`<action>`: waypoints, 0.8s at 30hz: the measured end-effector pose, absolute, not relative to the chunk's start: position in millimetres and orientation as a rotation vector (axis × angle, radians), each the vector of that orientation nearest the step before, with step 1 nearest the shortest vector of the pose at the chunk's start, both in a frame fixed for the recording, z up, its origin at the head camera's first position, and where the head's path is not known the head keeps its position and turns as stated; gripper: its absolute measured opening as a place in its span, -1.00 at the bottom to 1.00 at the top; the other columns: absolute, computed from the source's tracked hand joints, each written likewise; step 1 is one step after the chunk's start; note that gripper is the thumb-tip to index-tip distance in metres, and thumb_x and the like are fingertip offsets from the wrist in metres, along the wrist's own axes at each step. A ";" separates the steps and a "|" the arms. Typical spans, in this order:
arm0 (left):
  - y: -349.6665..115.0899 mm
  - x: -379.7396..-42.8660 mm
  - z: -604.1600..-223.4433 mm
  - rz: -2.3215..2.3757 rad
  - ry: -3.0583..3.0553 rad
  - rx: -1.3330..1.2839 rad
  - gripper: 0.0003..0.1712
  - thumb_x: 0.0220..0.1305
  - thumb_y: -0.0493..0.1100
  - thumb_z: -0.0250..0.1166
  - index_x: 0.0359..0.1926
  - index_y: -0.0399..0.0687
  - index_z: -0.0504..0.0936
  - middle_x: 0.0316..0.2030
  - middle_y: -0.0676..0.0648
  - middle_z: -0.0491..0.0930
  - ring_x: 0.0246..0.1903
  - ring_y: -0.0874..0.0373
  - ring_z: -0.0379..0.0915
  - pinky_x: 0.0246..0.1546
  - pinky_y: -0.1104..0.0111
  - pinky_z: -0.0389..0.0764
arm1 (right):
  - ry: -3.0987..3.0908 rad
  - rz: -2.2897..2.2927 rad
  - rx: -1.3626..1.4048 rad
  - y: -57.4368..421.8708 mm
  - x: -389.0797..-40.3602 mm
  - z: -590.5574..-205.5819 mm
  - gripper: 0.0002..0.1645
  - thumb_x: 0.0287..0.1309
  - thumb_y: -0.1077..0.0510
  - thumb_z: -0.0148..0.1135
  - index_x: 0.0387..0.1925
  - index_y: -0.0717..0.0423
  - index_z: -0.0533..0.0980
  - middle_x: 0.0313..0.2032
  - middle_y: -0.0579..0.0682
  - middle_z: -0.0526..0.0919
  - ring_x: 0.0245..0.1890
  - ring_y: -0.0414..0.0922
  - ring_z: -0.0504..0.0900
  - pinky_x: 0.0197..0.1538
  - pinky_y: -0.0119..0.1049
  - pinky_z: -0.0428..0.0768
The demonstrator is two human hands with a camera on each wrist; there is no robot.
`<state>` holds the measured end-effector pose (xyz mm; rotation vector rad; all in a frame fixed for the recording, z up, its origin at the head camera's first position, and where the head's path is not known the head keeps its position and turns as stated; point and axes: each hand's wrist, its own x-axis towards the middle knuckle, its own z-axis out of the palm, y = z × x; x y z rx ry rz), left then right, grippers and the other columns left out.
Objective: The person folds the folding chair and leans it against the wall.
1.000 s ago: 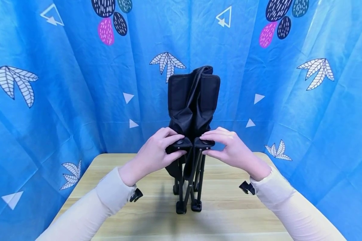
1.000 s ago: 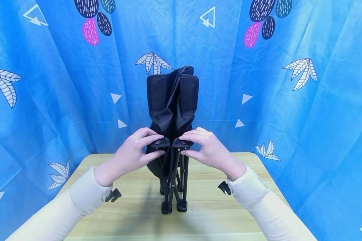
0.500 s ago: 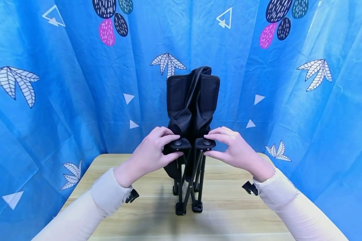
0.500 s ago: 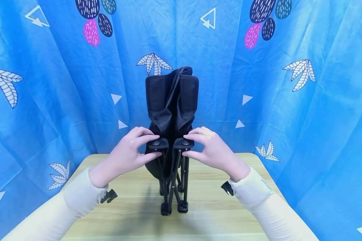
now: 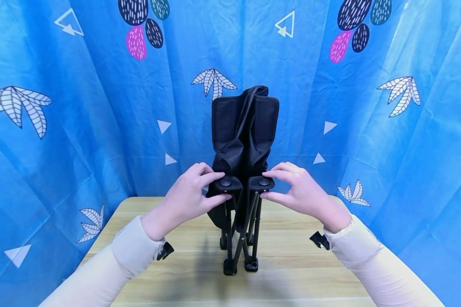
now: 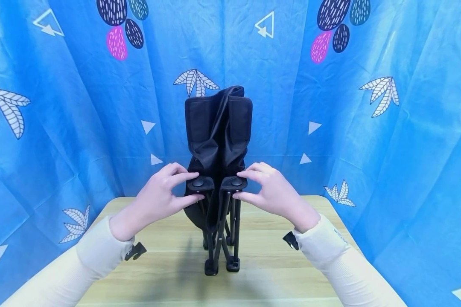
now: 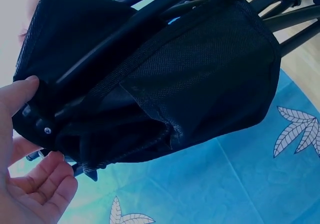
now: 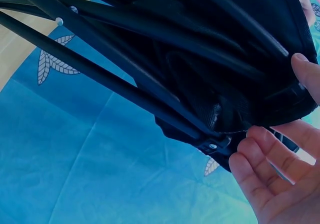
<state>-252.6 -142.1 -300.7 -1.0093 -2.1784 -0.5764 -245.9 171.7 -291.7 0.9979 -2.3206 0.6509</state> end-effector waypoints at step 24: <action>-139.8 -264.0 -304.3 -0.697 -2.169 -1.109 -0.42 0.20 -0.09 0.68 0.18 -0.27 0.79 -0.29 -0.07 0.59 -0.43 0.19 0.38 -0.41 0.38 0.48 | -2.230 0.709 1.111 165.5 -253.5 -293.7 -0.45 0.04 0.20 0.73 0.10 0.23 0.77 -0.11 0.03 0.78 -0.23 -0.11 0.73 -0.20 -0.22 0.74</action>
